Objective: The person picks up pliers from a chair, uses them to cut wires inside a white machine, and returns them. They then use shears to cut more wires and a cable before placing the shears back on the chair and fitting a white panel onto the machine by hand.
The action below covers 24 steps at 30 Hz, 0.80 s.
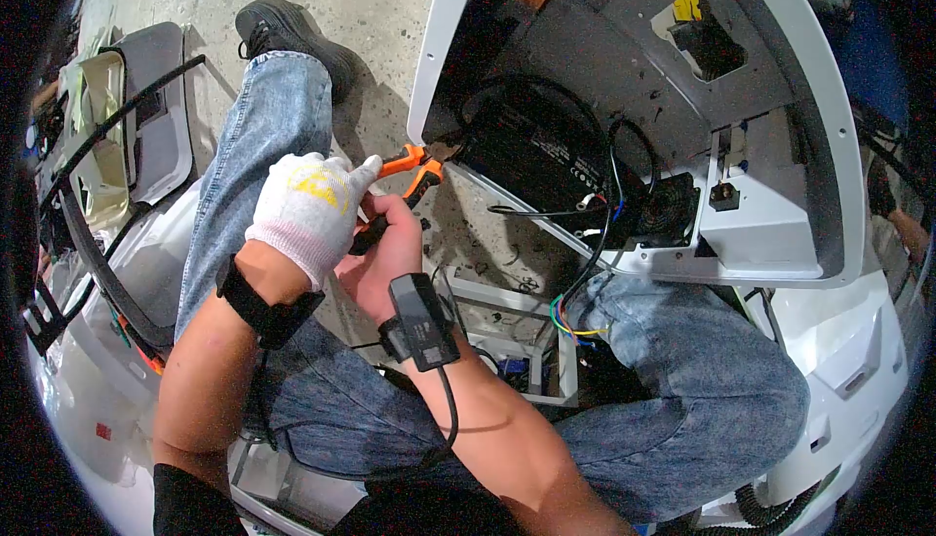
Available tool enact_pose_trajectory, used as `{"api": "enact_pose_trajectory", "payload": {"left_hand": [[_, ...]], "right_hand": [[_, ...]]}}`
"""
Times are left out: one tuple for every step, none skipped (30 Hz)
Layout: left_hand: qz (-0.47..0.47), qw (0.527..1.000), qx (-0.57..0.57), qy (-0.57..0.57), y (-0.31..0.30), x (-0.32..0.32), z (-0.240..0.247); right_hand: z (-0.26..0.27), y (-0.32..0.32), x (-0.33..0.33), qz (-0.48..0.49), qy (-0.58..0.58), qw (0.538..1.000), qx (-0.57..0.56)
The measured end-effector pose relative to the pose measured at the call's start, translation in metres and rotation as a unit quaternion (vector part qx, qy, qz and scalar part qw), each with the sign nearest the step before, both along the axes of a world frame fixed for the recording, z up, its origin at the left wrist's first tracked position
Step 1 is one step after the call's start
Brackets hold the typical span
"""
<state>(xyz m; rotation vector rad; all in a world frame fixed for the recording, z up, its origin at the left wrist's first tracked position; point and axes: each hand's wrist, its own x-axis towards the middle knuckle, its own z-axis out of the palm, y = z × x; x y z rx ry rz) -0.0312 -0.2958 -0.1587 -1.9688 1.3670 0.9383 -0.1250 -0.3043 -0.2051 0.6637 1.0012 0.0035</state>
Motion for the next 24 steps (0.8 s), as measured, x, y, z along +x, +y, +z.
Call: {"api": "enact_pose_trajectory", "payload": {"left_hand": [[-0.005,1.0,-0.017,-0.006,0.001,0.001,0.0],[-0.004,1.0,-0.017,-0.006,0.001,0.0,0.0],[-0.007,1.0,-0.024,-0.008,0.001,0.0,0.001],[-0.009,0.999,-0.029,-0.009,0.001,0.0,0.002],[-0.008,1.0,-0.029,-0.008,0.001,-0.001,0.002],[-0.005,1.0,-0.023,-0.004,0.0,0.0,0.002],[-0.002,1.0,-0.018,0.001,-0.002,0.0,0.001],[-0.001,1.0,-0.017,0.002,-0.003,0.0,0.001],[0.003,1.0,-0.016,0.005,-0.004,0.0,0.003],[0.006,1.0,-0.014,0.008,-0.004,0.001,0.003],[0.006,1.0,-0.012,0.008,-0.004,0.001,0.003],[0.006,1.0,-0.022,0.012,-0.003,0.002,0.002],[0.005,0.999,-0.033,0.016,-0.003,0.002,0.001],[0.005,0.999,-0.032,0.017,-0.004,0.002,0.001],[0.014,0.999,-0.015,0.026,-0.006,0.002,0.001],[0.023,0.999,0.001,0.035,-0.008,0.001,0.001],[0.024,0.999,0.001,0.035,-0.006,0.001,0.0],[0.022,0.999,-0.016,0.036,-0.003,0.0,-0.002],[0.021,0.999,-0.033,0.037,-0.002,-0.001,-0.002],[0.022,0.999,-0.033,0.035,-0.002,0.0,-0.001],[0.016,0.999,-0.029,0.029,-0.004,0.0,0.001],[0.01,0.999,-0.024,0.023,-0.004,0.0,0.002],[0.012,0.999,-0.024,0.023,-0.004,0.0,0.001],[0.011,1.0,-0.021,0.017,-0.004,0.0,-0.001]], "right_hand": [[-0.004,0.002,-0.002,0.001,0.0,1.0,-0.001],[-0.011,0.006,-0.005,0.003,-0.004,1.0,0.015],[-0.013,0.007,-0.006,0.004,-0.009,0.999,0.032],[-0.012,0.006,-0.009,0.006,-0.008,0.999,0.032],[-0.01,0.002,-0.012,0.024,-0.015,1.0,-0.002],[-0.009,-0.001,-0.013,0.042,-0.022,0.998,-0.037],[-0.011,-0.001,-0.014,0.042,-0.022,0.998,-0.039],[-0.013,0.002,-0.016,0.02,-0.028,0.999,-0.027],[-0.014,0.004,-0.017,-0.001,-0.034,0.999,-0.014],[-0.014,0.005,-0.018,-0.002,-0.033,0.999,-0.012],[-0.015,0.006,-0.018,-0.005,-0.029,0.999,-0.012],[-0.015,0.007,-0.019,-0.01,-0.025,1.0,-0.011],[-0.015,0.008,-0.021,-0.011,-0.024,1.0,-0.01],[-0.014,0.009,-0.022,-0.04,-0.043,0.998,-0.014],[-0.013,0.009,-0.023,-0.069,-0.063,0.995,-0.019],[-0.013,0.008,-0.022,-0.069,-0.062,0.995,-0.019],[-0.011,0.008,-0.021,-0.075,-0.053,0.996,-0.002],[-0.008,0.007,-0.018,-0.081,-0.043,0.996,0.014],[-0.004,0.005,-0.014,-0.081,-0.044,0.996,0.014],[0.002,0.002,-0.009,-0.07,-0.005,0.997,0.019],[0.005,0.002,-0.005,-0.058,0.035,0.997,0.024],[0.004,0.005,-0.004,-0.056,0.035,0.998,0.025],[0.002,0.008,-0.004,-0.079,0.01,0.997,0.011],[-0.001,0.01,-0.004,-0.102,-0.016,0.995,-0.003]]}}
